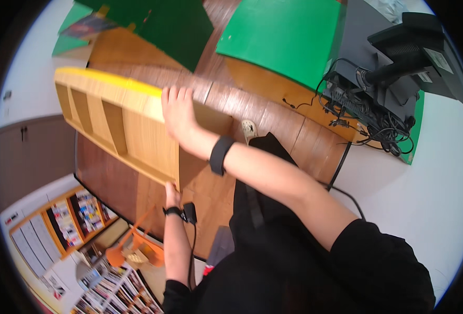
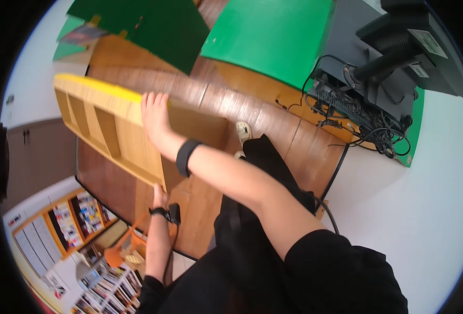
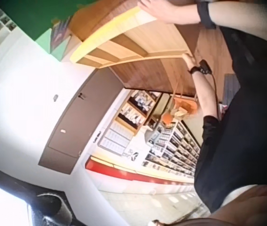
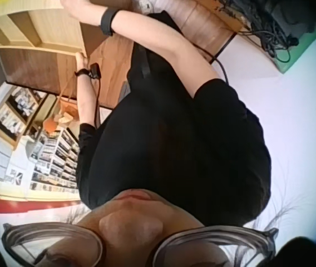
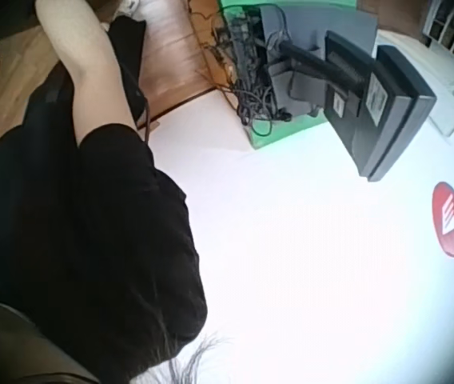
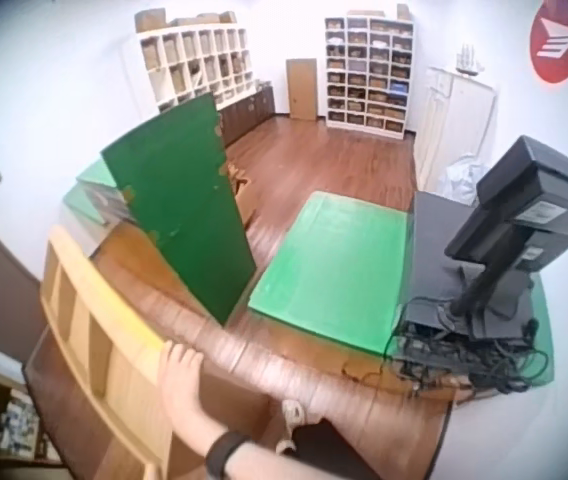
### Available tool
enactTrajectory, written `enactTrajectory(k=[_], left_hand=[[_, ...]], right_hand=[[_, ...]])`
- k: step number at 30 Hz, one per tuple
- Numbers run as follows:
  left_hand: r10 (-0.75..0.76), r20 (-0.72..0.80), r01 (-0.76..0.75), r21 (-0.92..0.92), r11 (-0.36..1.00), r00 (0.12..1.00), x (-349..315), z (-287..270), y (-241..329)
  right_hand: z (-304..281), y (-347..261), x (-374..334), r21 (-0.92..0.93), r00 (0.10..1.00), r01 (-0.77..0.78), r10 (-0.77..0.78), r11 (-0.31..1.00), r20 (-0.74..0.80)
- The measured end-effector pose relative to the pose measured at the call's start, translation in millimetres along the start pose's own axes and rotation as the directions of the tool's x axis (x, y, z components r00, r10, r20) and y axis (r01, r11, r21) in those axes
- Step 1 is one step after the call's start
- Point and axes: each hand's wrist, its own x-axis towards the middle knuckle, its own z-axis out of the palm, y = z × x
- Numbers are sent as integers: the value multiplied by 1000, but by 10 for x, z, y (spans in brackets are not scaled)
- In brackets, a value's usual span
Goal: The person assembles a wooden display stand by lifting and rotating a curved wooden frame and a large red branded panel. They position the wooden frame on the floor and then lift the red panel to attach it to the frame, completing the assembly of the display unit.
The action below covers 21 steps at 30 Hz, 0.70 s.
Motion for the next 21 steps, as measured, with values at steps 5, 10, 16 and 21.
enactTrajectory(k=[5, 10, 16, 21], left_hand=[[3, 16, -1, -149, 989, 1000, 147, -159, -312], [14, -74, -19, -71, 997, 997, -213, 60, -412], [32, -46, -35, -62, 997, 998, -422, 102, -615], [91, -63, -93, -23, 995, 994, -626, 127, -817]], right_hand=[[-75, 46, -281, -83, 994, 63, -70, 995, -90], [-48, 277, -493, -77, 991, 106, -112, 991, -74], [-61, 436, -726, -67, 992, 111, -115, 992, -58], [-154, 558, -925, -98, 994, 95, -100, 991, -50]])
